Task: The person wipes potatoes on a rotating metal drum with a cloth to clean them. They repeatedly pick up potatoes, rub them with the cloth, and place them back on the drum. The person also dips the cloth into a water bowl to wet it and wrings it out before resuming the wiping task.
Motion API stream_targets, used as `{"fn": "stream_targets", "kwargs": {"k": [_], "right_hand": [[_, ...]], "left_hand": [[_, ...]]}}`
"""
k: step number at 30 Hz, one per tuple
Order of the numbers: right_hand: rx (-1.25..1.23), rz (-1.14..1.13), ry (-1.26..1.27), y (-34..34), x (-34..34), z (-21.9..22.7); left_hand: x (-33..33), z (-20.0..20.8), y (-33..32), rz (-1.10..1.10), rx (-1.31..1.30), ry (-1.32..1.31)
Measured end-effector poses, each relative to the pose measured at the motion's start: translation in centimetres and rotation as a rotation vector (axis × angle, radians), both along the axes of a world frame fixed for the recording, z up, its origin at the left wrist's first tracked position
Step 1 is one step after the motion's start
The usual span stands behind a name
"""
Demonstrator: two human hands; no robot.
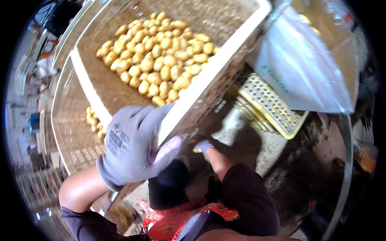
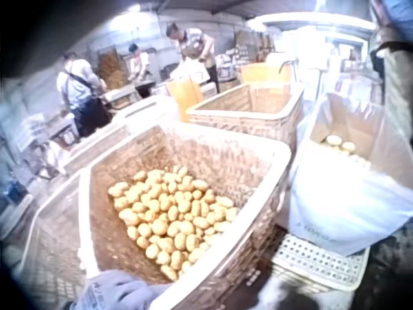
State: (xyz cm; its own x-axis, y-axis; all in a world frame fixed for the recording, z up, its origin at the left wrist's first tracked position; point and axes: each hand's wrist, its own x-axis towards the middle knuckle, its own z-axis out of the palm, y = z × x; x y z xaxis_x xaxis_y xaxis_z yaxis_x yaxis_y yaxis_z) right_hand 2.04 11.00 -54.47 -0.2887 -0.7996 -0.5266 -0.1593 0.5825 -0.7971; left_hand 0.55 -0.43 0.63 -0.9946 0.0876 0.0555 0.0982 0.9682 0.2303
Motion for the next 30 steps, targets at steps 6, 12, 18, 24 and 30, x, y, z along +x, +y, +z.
{"fn": "stream_targets", "kwargs": {"k": [6, 12, 18, 24, 30], "right_hand": [[-0.42, -1.147, -0.87, 9.0, -3.2, 11.9], [-0.985, -1.334, -0.876, 15.0, -4.1, 27.4], [-1.373, -1.42, -1.104, 16.6, -2.6, 39.9], [-1.44, -1.426, -0.854, 14.6, -4.8, 59.6], [-0.811, -1.386, -0.285, 14.3, -7.2, 75.8]], "left_hand": [[-0.5, 0.3, -0.8, -0.091, 0.062, -0.022], [-1.9, 0.8, -0.4, -0.194, 0.127, 0.052], [-1.1, 1.4, -0.9, -0.155, 0.159, -0.013], [-2.0, 1.0, -1.5, -0.08, 0.29, -0.264], [-4.5, 21.2, 7.1, 0.236, 2.168, -1.026]]}}
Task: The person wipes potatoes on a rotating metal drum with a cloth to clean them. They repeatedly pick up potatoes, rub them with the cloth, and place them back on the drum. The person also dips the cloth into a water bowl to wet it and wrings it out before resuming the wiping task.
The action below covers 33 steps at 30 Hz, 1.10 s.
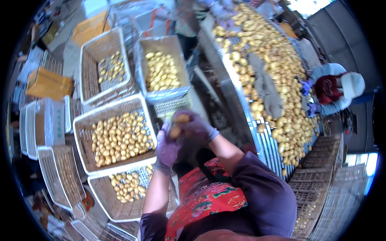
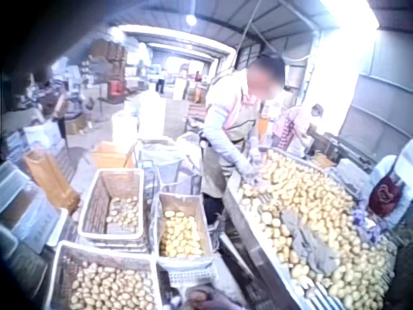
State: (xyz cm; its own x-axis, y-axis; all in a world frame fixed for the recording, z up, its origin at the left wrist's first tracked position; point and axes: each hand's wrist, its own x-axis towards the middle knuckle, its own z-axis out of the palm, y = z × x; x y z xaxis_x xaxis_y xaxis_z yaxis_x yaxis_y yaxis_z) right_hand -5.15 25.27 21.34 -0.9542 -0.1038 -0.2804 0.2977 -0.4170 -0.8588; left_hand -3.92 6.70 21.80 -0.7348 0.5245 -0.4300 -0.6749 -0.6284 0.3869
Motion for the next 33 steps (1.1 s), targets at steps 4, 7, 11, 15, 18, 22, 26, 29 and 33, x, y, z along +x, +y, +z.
{"fn": "stream_targets", "kwargs": {"k": [4, 7, 11, 15, 18, 22, 26, 29, 33], "right_hand": [[0.02, -0.012, 0.03, 3.4, 0.8, 8.0], [0.12, -0.237, 0.271, 11.9, 1.1, 10.7], [-0.668, -0.814, 0.316, 25.6, 3.6, 13.3], [-1.042, -1.294, 0.559, 36.7, 9.2, 11.6], [-0.986, -1.221, 0.309, 34.3, 8.0, 12.0], [-1.06, -0.528, 0.307, 27.7, 3.1, 10.6], [-0.79, -0.375, 0.11, 22.2, -1.6, 8.5], [-0.501, -0.411, -0.17, 19.2, -5.6, 10.8], [-0.443, -0.347, -0.258, 16.9, -11.0, 11.1]], "left_hand": [[-0.4, 3.0, 3.6, -0.133, 0.023, 0.072], [-0.3, 5.9, 6.4, -0.205, -0.088, 0.073], [-1.0, 7.5, 9.7, -0.358, -0.02, -0.042], [-2.2, 7.6, 12.7, -0.423, 0.113, -0.176], [-3.1, 9.0, 14.1, -0.288, 0.245, -0.331], [-8.6, 8.6, 12.4, -0.514, 0.252, -0.119], [-18.8, 10.7, 10.4, -0.22, 0.192, -0.125], [-32.8, 9.0, 4.9, -0.114, 0.154, 0.087], [-54.6, 12.7, -2.6, 0.531, -0.171, 0.328]]}}
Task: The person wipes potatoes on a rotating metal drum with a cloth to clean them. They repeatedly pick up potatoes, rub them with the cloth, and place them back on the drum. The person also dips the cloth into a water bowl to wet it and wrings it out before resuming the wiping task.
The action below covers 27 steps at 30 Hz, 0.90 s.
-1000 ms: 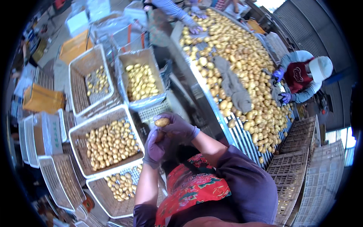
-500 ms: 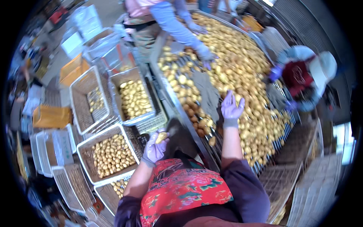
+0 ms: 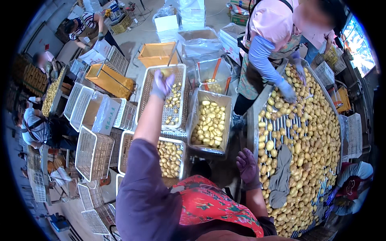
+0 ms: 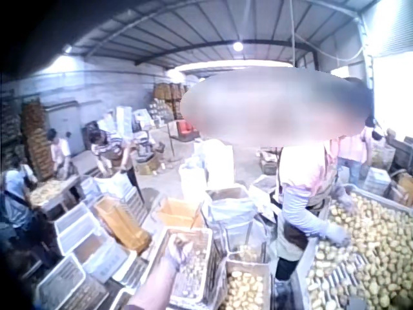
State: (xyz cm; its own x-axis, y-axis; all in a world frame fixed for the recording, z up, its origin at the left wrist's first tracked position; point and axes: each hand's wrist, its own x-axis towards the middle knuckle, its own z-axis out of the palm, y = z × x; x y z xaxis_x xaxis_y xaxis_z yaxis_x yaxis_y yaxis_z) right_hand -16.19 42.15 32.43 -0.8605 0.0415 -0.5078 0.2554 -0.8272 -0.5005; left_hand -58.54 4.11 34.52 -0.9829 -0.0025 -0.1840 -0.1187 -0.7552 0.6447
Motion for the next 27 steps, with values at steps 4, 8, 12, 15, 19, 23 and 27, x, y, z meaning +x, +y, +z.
{"fn": "stream_targets", "kwargs": {"k": [4, 8, 12, 15, 19, 23, 27], "right_hand": [[0.216, -0.131, -0.056, 0.1, -3.6, 2.9], [0.451, -0.109, 0.056, 2.4, -3.8, 5.1], [1.356, -0.041, -0.016, 7.8, 3.1, 6.0], [1.861, -0.164, -0.479, 11.4, 11.9, 7.0], [1.959, 0.223, -1.181, 11.3, 20.5, 3.2], [2.059, 0.145, -0.922, 11.2, 23.5, -1.2], [1.29, -0.792, -0.283, 12.3, 24.2, 1.9]], "left_hand": [[-5.6, 1.5, 7.9, -0.055, -0.344, -0.309], [4.6, -5.7, 15.2, -0.822, -0.441, -0.134], [17.2, -7.5, 19.5, -1.157, -0.711, -0.219], [23.1, -6.0, 23.6, -1.409, -0.604, -0.039], [29.0, -2.8, 29.8, -1.569, -0.408, 0.069], [33.3, -0.3, 36.2, -1.64, -0.617, 0.72], [36.8, 1.5, 42.8, -1.098, -0.886, 1.568]]}}
